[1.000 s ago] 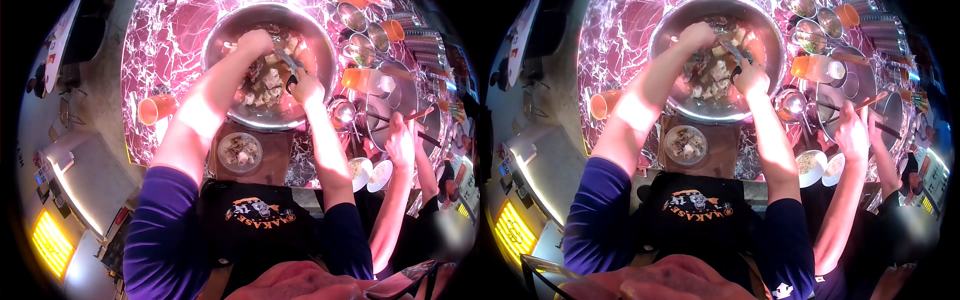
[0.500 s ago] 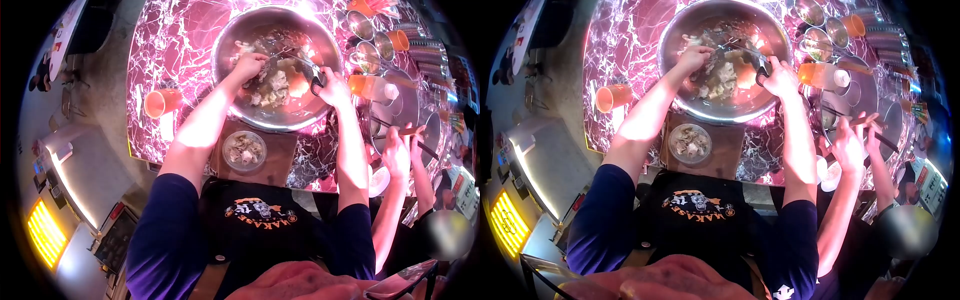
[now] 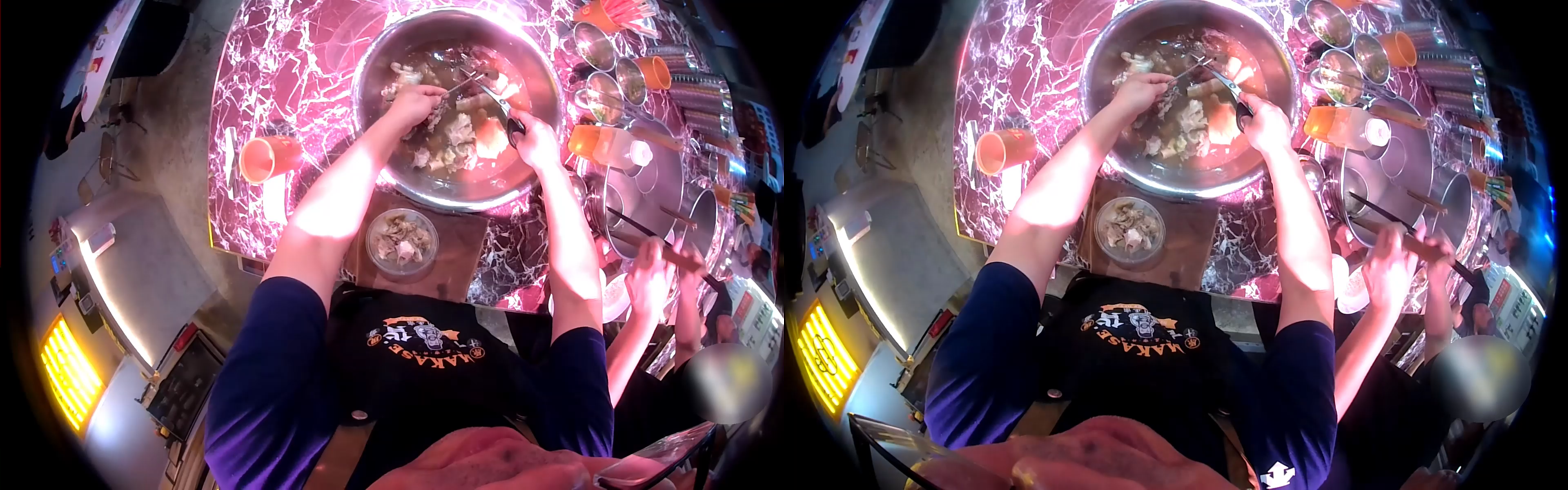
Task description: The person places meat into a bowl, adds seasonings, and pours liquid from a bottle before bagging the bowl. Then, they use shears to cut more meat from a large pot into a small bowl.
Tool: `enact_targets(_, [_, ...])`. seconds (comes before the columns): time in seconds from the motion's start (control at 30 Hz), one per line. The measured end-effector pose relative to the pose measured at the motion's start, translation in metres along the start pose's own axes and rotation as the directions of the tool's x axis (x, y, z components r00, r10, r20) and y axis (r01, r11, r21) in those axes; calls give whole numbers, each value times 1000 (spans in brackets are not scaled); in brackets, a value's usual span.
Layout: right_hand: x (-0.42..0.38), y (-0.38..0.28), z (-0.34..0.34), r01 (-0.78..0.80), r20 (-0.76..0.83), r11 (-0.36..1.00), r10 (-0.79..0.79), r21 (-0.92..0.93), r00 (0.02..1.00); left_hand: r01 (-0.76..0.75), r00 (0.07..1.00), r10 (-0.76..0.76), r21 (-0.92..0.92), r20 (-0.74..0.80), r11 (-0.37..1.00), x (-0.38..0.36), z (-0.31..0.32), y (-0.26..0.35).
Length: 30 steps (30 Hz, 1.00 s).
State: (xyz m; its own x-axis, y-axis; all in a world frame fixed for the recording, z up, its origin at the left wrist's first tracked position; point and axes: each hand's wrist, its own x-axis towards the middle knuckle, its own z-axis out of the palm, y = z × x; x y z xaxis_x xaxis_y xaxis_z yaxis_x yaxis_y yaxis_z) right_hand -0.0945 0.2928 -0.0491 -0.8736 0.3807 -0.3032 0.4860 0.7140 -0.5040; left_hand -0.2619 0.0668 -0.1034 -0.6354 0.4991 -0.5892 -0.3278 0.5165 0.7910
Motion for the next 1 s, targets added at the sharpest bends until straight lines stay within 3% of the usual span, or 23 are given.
enact_targets(0.07, [-13, -3, -7, 12, -20, 1000, -12, -3, 1000, -16, 997, 30, -195, 71, 981, 5, 0, -6])
enact_targets(0.2, [-65, -27, -29, -77, -103, 997, 76, -12, 992, -18, 987, 63, -291, 148, 957, -18, -9, -2])
enact_targets(0.27, [-100, -44, -44, -83, -130, 996, 78, -29, 988, -237, 971, 238, 67, -16, 969, -72, -19, 24])
enact_targets(0.3, [-119, -55, -54, -97, -114, 995, 94, -20, 989, -242, 970, 243, 62, -14, 968, -93, -22, 21])
enact_targets(0.37, [-159, -74, -71, -57, -129, 993, 44, -100, 991, -416, 895, 434, 161, -103, 895, -136, -31, 11])
enact_targets(0.43, [-199, -110, -94, -125, 27, 991, 126, -46, 992, -507, 820, 556, 276, -137, 816, -187, -42, -1])
enact_targets(0.53, [-253, -142, -101, 0, 51, 987, 8, -158, 999, -487, 810, 565, 358, -155, 797, -259, -52, -36])
enact_targets(0.7, [-301, -176, -80, 62, 290, 980, -5, -188, 957, -469, 810, 568, 422, -146, 776, -346, -54, -94])
enact_targets(0.83, [-313, -181, -50, 102, 341, 961, -8, -257, 940, -445, 793, 585, 496, -168, 745, -366, -48, -127])
enact_targets(0.93, [-322, -192, -48, 56, 297, 934, 55, -352, 953, -372, 847, 511, 524, -146, 766, -375, -48, -137])
enact_targets(1.0, [-323, -189, -46, 93, 303, 936, 15, -340, 953, -388, 836, 529, 520, -149, 761, -377, -49, -141])
